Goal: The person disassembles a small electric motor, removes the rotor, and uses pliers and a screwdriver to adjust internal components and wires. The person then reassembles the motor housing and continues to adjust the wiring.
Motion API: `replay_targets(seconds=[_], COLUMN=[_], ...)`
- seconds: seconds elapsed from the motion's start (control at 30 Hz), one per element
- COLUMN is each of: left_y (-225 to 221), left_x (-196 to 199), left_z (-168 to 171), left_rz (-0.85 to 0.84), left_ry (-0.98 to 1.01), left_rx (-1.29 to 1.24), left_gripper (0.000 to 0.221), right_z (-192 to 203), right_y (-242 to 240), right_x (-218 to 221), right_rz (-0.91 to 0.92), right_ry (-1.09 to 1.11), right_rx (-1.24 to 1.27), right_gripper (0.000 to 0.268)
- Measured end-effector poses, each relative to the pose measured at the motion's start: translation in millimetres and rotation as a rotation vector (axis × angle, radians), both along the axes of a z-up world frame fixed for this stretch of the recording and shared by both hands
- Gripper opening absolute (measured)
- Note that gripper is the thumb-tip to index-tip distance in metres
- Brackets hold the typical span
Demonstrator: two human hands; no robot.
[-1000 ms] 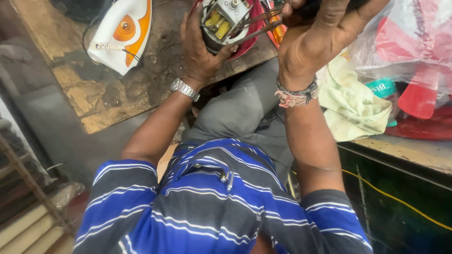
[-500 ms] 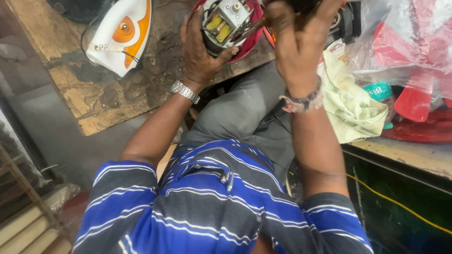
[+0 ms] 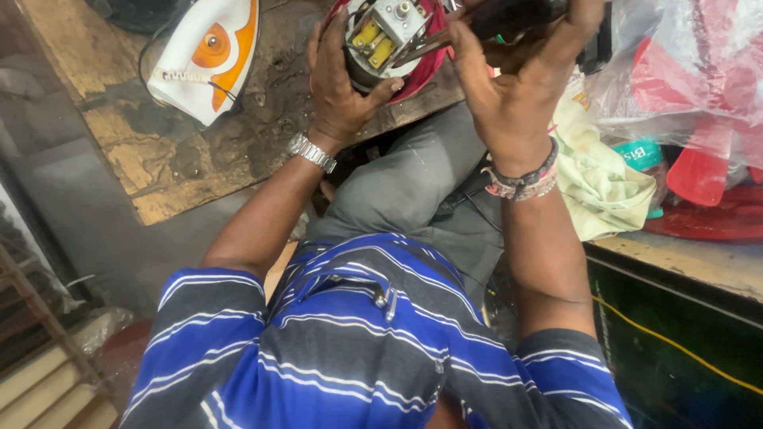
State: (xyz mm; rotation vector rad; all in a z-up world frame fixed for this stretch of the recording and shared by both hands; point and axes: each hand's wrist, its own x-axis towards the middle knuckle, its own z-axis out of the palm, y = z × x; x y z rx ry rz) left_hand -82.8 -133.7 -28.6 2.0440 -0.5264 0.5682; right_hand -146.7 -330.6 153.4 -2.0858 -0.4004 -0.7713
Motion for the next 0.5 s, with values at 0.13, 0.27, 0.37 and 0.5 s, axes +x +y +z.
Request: replay_targets(seconds=[0.13, 0.27, 0.37, 0.5], left_y=[-2.2, -0.3, -1.8, -1.6], left_x=[3.0, 3.1, 3.6, 3.6], left_z=[-1.1, -3.0, -4.2, -6.6], left_rz=[-0.002, 0.005, 0.002, 0.006], left_ry=[-0.027, -0.027, -0.029, -0.028], left_rx=[-0.008, 0.014, 0.009, 0.021], left_gripper=[0.107, 0.107, 0.107, 0.107], right_z=[-2.6, -0.8, 4.9, 11.3], right_y=[1.6, 9.6, 14.6, 19.3], right_x=[1.5, 4.9, 4.7, 4.2], right_rz=[-0.131, -0.054, 0.034, 0.057], right_ry=[-0.072, -0.089, -0.008, -0.011], right_rx=[-0.208, -0.136, -0.028, -0.042], right_gripper=[0.094, 0.091, 0.083, 0.082])
